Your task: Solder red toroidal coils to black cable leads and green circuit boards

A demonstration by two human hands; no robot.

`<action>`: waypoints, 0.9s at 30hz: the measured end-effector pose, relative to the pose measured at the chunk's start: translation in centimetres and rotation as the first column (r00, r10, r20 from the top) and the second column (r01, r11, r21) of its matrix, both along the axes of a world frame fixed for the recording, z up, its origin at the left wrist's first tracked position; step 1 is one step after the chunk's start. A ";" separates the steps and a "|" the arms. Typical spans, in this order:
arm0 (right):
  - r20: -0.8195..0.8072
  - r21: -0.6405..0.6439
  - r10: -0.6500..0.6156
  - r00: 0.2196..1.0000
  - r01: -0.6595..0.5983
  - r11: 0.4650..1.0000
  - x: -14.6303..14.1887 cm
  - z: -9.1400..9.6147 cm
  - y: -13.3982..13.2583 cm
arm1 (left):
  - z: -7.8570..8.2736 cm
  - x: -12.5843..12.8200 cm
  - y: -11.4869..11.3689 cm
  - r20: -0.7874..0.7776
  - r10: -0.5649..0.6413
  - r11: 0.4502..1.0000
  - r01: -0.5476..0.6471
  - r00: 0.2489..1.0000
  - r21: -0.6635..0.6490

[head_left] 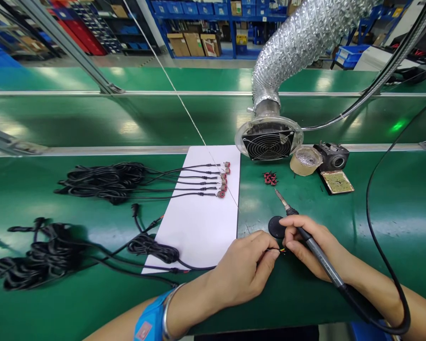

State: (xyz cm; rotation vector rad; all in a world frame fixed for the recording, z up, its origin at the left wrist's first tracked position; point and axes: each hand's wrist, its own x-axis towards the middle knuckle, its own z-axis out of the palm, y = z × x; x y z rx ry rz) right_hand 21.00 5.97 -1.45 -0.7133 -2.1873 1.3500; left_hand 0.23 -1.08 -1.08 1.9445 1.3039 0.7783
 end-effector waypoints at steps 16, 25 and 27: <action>-0.014 -0.399 -0.100 0.995 0.086 0.913 -0.8 -0.1 -0.4 | 0.1 0.0 -0.1 0.069 0.047 0.999 -0.048 0.997 0.011; 0.009 -0.298 -0.118 0.993 0.115 0.948 -0.4 -0.4 -0.6 | 0.1 0.1 -0.1 0.086 0.026 1.000 -0.024 0.996 -0.016; 0.006 -0.286 -0.117 0.993 0.114 0.952 -0.5 -0.4 -0.6 | 0.0 0.1 -0.1 0.091 0.027 0.999 -0.024 0.996 -0.036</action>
